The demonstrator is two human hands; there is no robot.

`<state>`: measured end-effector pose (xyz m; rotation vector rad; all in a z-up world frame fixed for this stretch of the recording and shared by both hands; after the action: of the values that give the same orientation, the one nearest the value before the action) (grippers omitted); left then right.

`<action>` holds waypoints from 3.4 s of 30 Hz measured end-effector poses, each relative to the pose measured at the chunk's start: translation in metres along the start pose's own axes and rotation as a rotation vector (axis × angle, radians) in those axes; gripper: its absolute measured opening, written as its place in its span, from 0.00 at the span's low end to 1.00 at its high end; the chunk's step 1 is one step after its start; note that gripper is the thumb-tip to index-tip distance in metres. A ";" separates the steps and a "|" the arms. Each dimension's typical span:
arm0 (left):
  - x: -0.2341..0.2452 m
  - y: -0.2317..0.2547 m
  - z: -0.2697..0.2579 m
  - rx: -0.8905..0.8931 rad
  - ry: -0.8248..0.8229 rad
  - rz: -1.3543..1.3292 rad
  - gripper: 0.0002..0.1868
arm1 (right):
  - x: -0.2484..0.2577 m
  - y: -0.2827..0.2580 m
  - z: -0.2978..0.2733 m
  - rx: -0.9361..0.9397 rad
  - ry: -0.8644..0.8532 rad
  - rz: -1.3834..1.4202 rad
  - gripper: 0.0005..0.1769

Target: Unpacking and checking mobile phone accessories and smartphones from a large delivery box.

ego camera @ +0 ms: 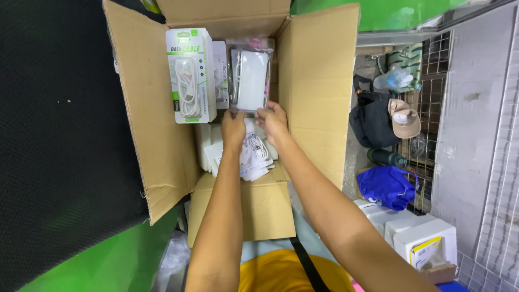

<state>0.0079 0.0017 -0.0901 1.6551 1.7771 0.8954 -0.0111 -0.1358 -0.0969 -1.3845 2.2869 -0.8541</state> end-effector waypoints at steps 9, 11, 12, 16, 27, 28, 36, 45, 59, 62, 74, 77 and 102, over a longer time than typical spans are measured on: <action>-0.016 -0.062 0.056 0.350 -0.017 -0.577 0.32 | -0.006 0.018 0.053 0.076 0.151 -0.512 0.18; -0.019 -0.050 0.052 0.366 0.001 -0.562 0.33 | -0.006 0.029 0.069 0.150 0.181 -0.510 0.19; -0.020 -0.043 0.049 0.379 0.016 -0.548 0.34 | -0.005 0.034 0.077 0.227 0.211 -0.507 0.21; -0.020 -0.038 0.052 0.390 -0.019 -0.485 0.33 | -0.012 0.012 0.060 0.235 0.166 -0.499 0.22; -0.016 -0.056 0.072 0.504 -0.065 -0.422 0.26 | -0.021 0.001 0.066 -0.006 0.006 -0.447 0.28; -0.015 -0.061 0.073 0.508 -0.066 -0.419 0.26 | -0.021 -0.002 0.059 -0.010 0.009 -0.445 0.28; -0.015 -0.041 0.069 0.573 0.031 -0.622 0.26 | -0.017 -0.018 0.058 -0.036 -0.031 -0.397 0.32; -0.024 -0.033 0.041 0.666 0.018 -0.769 0.21 | -0.028 -0.038 0.008 -0.015 0.144 -0.106 0.32; 0.019 0.052 -0.061 0.146 -0.102 0.010 0.21 | -0.013 -0.043 -0.081 0.192 0.397 -0.432 0.29; 0.035 0.056 -0.086 0.138 -0.158 0.036 0.23 | -0.003 -0.032 -0.102 0.209 0.376 -0.414 0.29; 0.080 0.029 -0.156 -0.114 -0.187 0.147 0.31 | 0.015 -0.015 -0.180 0.355 0.188 -0.348 0.24; 0.091 0.003 -0.152 -0.237 -0.203 0.193 0.29 | 0.014 -0.014 -0.199 0.365 0.174 -0.353 0.24; 0.206 -0.028 -0.112 -0.084 -0.178 0.574 0.23 | -0.091 0.023 -0.278 0.709 0.150 -0.962 0.35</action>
<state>-0.1160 0.1942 -0.0315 2.1554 1.1402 1.0025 -0.1396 0.0414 0.0984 -2.0240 1.0421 -1.8396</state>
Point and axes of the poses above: each hand's wrist, its own z-axis towards the middle knuckle, its own x-axis out of the back of the hand, y = z × x, the point moved 1 cm from there along z, towards the middle knuckle, and after that the axes turned 12 degrees about -z, right-handed, at the moved point
